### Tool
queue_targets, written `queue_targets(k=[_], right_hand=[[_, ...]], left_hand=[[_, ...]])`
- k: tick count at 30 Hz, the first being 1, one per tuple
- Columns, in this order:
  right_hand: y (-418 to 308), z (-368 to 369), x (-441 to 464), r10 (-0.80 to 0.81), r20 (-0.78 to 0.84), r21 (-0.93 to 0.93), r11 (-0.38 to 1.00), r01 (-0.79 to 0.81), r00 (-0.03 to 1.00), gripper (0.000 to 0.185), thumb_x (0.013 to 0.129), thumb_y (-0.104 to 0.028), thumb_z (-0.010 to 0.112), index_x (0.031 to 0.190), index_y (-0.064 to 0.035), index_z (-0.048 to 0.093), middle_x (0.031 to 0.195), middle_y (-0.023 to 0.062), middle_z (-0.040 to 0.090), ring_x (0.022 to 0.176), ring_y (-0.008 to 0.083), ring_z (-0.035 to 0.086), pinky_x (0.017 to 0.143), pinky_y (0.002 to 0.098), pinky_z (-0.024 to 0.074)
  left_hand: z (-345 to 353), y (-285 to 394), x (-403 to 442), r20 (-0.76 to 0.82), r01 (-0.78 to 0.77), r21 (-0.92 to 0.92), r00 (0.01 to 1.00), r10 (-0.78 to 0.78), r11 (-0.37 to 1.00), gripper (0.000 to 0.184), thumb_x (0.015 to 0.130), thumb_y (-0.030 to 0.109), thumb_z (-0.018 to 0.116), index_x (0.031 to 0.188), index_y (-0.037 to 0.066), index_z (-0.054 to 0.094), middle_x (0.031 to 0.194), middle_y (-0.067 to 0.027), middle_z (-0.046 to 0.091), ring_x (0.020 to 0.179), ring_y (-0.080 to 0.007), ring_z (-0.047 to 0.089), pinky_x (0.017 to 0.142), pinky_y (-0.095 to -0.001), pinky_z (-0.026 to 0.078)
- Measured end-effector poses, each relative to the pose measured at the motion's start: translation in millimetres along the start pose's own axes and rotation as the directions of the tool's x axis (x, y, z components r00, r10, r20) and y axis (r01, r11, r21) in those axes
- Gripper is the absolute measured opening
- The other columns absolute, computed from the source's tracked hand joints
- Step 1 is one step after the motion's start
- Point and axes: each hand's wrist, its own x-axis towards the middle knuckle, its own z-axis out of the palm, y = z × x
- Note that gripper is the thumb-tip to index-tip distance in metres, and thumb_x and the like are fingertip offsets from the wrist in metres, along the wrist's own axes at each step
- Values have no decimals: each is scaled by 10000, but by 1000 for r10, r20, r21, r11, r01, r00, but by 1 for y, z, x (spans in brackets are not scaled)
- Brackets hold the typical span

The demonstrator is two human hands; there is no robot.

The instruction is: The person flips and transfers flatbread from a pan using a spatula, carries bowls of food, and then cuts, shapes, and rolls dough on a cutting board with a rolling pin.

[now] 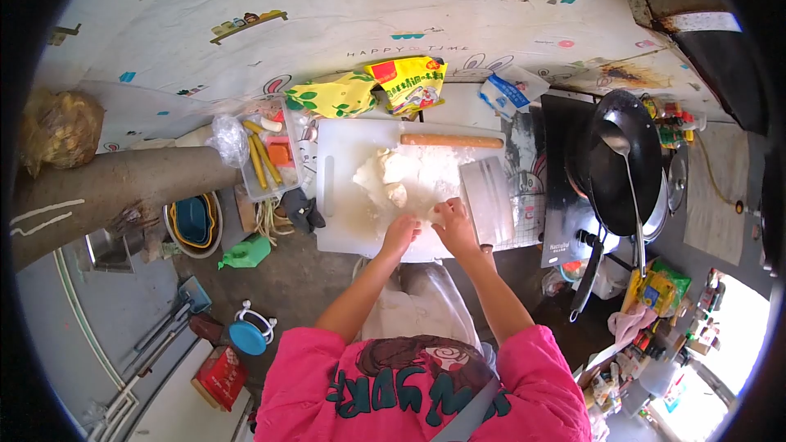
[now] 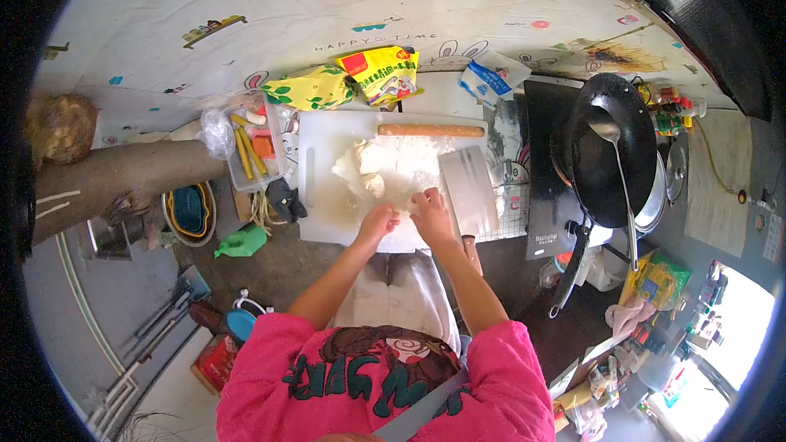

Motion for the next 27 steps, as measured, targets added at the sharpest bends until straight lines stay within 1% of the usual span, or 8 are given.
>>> queue_targets(k=[3,6,9,13,16,20,23,27], right_hand=[[4,7,9,113,-122,90,991,-103,986,323,694,-44,705,1005,-46,617,971,156,552,924,366,550,814,425,466],[18,12,11,30,-23,141,990,-27,999,339,700,-57,705,1030,-54,626,952,158,590,943,343,554,772,393,490],[-1,-5,0,223,283,499,796,-342,933,396,714,-113,691,1093,-49,596,1004,138,614,877,320,584,761,407,498],[-48,-28,-12,-31,175,293,956,-22,984,390,758,-231,662,1102,-62,588,1084,156,589,1040,319,524,892,418,399],[-45,-25,-11,-59,-219,315,940,128,974,440,804,-313,609,1159,-61,542,1182,148,538,1115,328,462,943,448,329],[-77,-52,6,-383,-32,-106,920,378,923,593,830,-375,549,1291,-19,437,1364,126,416,1307,353,312,1064,508,213],[-82,-43,-5,-383,30,-71,921,384,923,649,837,-421,493,1339,-21,394,1406,143,370,1353,357,244,1091,534,156],[-107,-34,-22,-405,-27,-34,914,404,914,679,830,-448,473,1349,-20,380,1422,145,350,1344,378,254,1068,569,180]], left_hand=[[3,-1,0,15,-37,52,999,37,998,365,913,293,494,1178,45,536,961,-45,609,876,-145,599,744,-270,467],[6,-5,2,11,-30,-27,999,30,999,389,923,352,488,1171,58,544,977,-57,611,881,-157,601,764,-289,477],[16,17,-7,43,98,-352,995,-89,931,441,932,424,461,1177,66,541,1020,-79,606,900,-192,604,802,-329,486],[19,34,-14,361,221,-500,932,-30,837,518,954,469,373,1182,26,511,1099,-128,584,952,-259,605,835,-367,496],[31,61,-34,400,227,-441,916,-36,868,433,971,356,384,1168,-9,509,1053,-118,597,943,-218,607,827,-341,494],[38,57,-48,398,90,-358,915,65,929,390,976,259,369,1283,25,426,1224,-90,525,1055,-171,562,895,-320,483],[35,63,-47,313,67,-575,939,144,815,422,985,283,349,1320,29,388,1286,-92,480,1146,-184,504,956,-340,441],[41,82,-68,305,84,-565,946,114,821,430,987,293,343,1324,29,381,1303,-94,465,1171,-188,482,977,-349,419]])
